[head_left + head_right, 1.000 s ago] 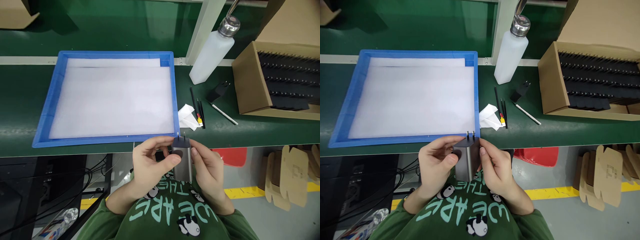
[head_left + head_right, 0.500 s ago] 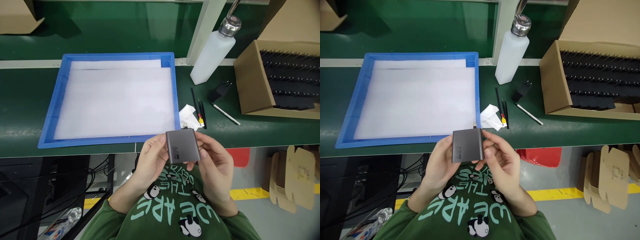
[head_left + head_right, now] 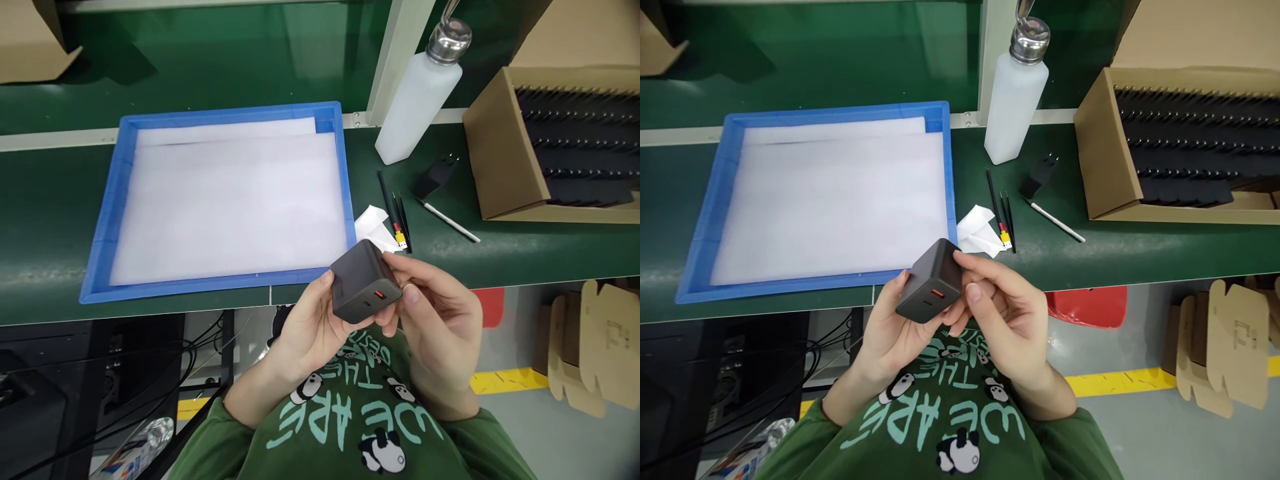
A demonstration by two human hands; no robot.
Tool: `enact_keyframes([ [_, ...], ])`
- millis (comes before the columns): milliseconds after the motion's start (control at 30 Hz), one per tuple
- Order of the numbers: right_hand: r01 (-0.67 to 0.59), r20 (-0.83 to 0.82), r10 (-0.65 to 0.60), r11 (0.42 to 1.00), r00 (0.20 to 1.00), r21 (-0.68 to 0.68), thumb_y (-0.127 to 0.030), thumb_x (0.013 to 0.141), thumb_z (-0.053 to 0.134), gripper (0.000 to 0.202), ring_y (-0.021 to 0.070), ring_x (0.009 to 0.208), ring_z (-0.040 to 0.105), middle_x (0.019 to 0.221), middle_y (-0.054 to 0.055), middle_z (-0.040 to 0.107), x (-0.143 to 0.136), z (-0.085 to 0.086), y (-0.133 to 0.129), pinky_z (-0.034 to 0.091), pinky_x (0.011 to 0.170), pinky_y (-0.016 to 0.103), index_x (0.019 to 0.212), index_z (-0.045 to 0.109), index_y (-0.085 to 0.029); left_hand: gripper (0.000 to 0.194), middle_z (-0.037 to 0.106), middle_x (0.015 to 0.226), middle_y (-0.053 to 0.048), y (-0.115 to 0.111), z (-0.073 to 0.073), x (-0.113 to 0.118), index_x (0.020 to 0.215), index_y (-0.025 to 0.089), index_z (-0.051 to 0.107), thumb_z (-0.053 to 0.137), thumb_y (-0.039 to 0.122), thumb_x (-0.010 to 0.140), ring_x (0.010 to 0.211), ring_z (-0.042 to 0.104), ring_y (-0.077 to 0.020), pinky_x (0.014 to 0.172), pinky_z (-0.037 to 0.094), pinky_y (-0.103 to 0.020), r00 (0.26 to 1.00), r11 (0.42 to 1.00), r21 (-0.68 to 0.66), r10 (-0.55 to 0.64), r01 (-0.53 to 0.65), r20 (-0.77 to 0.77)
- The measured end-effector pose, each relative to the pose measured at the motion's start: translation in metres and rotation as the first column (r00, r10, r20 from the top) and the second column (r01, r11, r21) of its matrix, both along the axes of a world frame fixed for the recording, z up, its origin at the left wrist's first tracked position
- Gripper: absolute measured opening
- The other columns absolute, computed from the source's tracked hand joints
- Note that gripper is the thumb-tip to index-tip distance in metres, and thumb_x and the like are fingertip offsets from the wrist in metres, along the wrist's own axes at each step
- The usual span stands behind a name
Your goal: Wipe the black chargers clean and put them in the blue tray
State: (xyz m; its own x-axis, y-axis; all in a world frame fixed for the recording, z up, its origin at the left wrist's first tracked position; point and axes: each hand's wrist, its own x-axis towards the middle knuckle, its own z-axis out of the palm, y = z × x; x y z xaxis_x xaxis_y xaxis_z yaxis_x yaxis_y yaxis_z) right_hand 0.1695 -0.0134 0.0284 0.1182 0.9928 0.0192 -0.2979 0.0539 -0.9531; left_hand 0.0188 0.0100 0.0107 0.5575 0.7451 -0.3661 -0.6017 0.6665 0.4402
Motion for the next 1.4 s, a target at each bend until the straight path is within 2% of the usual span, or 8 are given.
enact_keyframes([
  [267,0.015,-0.017,-0.015,1.000,1.000,-0.002,-0.026,0.101,0.067,0.025,0.0109,0.057,0.070,0.077,-0.001,0.073,-0.003,0.001,0.003,0.062,0.048,0.019,0.123,0.077,-0.030,0.050,0.074,0.094,-0.010,0.003,0.001,0.001,0.097,0.017,0.073,0.074,0.065,0.084,0.079,0.070,-0.0193,0.072,0.062,-0.027,0.994,0.998,-0.066,0.012,-0.020,-0.112],
  [400,0.042,0.020,-0.041,0.999,0.999,-0.032,-0.026,0.099,0.071,0.018,0.0106,0.048,0.066,0.067,-0.004,0.073,-0.003,0.010,0.009,0.058,0.042,0.018,0.114,0.080,-0.029,0.047,0.072,0.085,-0.009,-0.001,0.001,0.005,0.086,0.016,0.071,0.077,0.062,0.080,0.075,0.067,-0.0181,0.071,0.063,-0.027,0.993,0.996,-0.082,0.037,-0.047,-0.114],
  [533,-0.040,0.047,0.042,0.998,0.998,-0.054,-0.024,0.095,0.074,0.011,0.0104,0.041,0.063,0.058,-0.004,0.070,0.001,0.022,0.025,0.055,0.038,0.017,0.103,0.082,-0.025,0.048,0.075,0.087,-0.008,-0.009,-0.002,0.008,0.089,0.017,0.073,0.078,0.064,0.078,0.084,0.073,-0.0196,0.078,0.065,-0.026,0.985,0.991,-0.098,0.076,-0.092,-0.153],
  [667,-0.167,-0.020,0.167,0.986,0.986,-0.022,-0.026,0.094,0.074,0.010,0.0102,0.039,0.062,0.055,-0.004,0.070,0.006,0.026,0.042,0.053,0.036,0.015,0.100,0.082,-0.022,0.044,0.079,0.094,-0.004,-0.015,-0.008,0.006,0.094,0.023,0.077,0.082,0.062,0.075,0.095,0.077,-0.0150,0.087,0.062,-0.016,0.992,0.982,-0.146,0.109,-0.118,-0.069],
  [833,-0.253,-0.055,0.251,0.967,0.967,-0.036,-0.034,0.091,0.079,0.015,0.0104,0.035,0.060,0.054,-0.003,0.070,0.007,0.026,0.052,0.053,0.033,0.016,0.097,0.083,-0.021,0.045,0.082,0.103,-0.005,-0.016,-0.012,0.003,0.102,0.023,0.078,0.080,0.062,0.078,0.112,0.075,-0.0191,0.097,0.060,-0.020,0.993,0.984,-0.139,0.100,-0.108,-0.061],
  [1033,-0.278,-0.071,0.274,0.959,0.959,-0.046,-0.031,0.092,0.078,0.012,0.0092,0.036,0.060,0.056,-0.003,0.071,0.006,0.024,0.054,0.053,0.035,0.014,0.098,0.083,-0.021,0.034,0.084,0.093,0.003,-0.013,-0.006,0.007,0.091,0.025,0.081,0.089,0.053,0.073,0.092,0.079,-0.0085,0.089,0.058,-0.008,0.985,0.968,-0.220,0.148,-0.124,0.094],
  [1133,-0.277,-0.080,0.273,0.960,0.959,-0.043,-0.031,0.092,0.078,0.012,0.0090,0.036,0.059,0.055,-0.003,0.071,0.005,0.025,0.055,0.052,0.035,0.015,0.097,0.082,-0.022,0.036,0.084,0.091,0.004,-0.012,-0.006,0.007,0.093,0.025,0.081,0.090,0.053,0.072,0.091,0.079,-0.0075,0.085,0.058,-0.006,0.984,0.967,-0.228,0.141,-0.112,0.112],
  [1400,-0.314,-0.056,0.312,0.948,0.949,-0.045,-0.033,0.095,0.074,0.016,0.0090,0.036,0.057,0.053,-0.004,0.067,0.004,0.024,0.056,0.049,0.033,0.017,0.097,0.081,-0.019,0.047,0.082,0.099,-0.004,-0.015,-0.018,0.002,0.103,0.024,0.079,0.078,0.065,0.079,0.108,0.077,-0.0152,0.092,0.059,-0.013,0.993,0.982,-0.157,0.098,-0.108,-0.069],
])
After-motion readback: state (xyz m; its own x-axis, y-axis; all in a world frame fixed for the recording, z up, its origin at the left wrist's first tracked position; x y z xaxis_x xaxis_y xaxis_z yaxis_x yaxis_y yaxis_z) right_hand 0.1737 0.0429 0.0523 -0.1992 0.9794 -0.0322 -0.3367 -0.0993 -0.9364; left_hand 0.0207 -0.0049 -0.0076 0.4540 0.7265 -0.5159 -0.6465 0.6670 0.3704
